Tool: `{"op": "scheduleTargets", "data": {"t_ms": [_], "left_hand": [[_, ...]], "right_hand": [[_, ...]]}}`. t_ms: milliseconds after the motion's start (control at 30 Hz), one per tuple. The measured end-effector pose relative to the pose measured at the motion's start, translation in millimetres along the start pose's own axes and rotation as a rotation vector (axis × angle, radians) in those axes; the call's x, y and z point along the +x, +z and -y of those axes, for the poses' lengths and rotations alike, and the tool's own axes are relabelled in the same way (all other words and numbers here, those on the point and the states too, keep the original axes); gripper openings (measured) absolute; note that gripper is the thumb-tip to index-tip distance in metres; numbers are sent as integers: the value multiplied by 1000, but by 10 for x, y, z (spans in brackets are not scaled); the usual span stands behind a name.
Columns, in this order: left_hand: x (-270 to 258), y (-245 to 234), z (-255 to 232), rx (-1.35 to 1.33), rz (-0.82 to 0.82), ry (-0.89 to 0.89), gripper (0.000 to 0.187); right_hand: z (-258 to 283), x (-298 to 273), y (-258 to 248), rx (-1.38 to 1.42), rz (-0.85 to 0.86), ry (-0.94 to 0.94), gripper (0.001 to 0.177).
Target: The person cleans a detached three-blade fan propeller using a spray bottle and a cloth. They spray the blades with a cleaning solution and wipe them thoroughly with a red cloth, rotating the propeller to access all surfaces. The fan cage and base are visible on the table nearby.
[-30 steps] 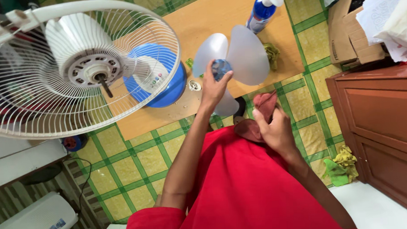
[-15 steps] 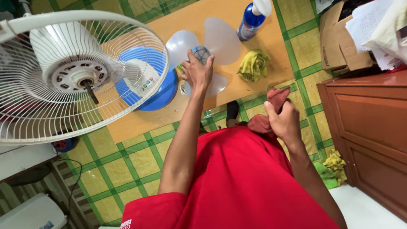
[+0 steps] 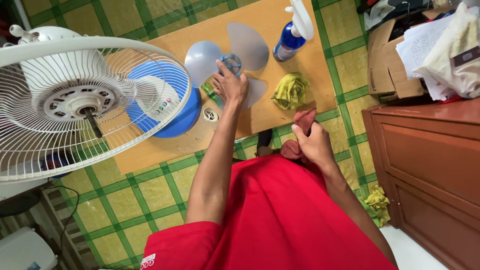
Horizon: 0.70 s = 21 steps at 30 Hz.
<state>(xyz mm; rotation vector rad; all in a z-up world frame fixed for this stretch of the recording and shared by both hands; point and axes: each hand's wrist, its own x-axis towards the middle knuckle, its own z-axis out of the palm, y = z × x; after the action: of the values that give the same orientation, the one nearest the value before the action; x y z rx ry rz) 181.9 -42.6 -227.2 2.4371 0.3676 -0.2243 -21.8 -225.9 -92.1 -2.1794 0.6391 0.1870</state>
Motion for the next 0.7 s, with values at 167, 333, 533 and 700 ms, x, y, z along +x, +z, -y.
{"op": "scheduleTargets", "data": {"t_ms": [167, 333, 533, 700], "left_hand": [[-36, 30, 107, 5, 12, 44, 100], [-156, -51, 274, -19, 9, 101, 85], [-585, -470, 498, -209, -14, 256, 24], [-1041, -854, 532, -556, 62, 188, 12]], "right_hand": [[55, 135, 53, 26, 53, 22, 38], [120, 266, 171, 25, 110, 30, 38], [220, 365, 386, 64, 159, -74, 34], [370, 358, 604, 256, 269, -60, 29]]}}
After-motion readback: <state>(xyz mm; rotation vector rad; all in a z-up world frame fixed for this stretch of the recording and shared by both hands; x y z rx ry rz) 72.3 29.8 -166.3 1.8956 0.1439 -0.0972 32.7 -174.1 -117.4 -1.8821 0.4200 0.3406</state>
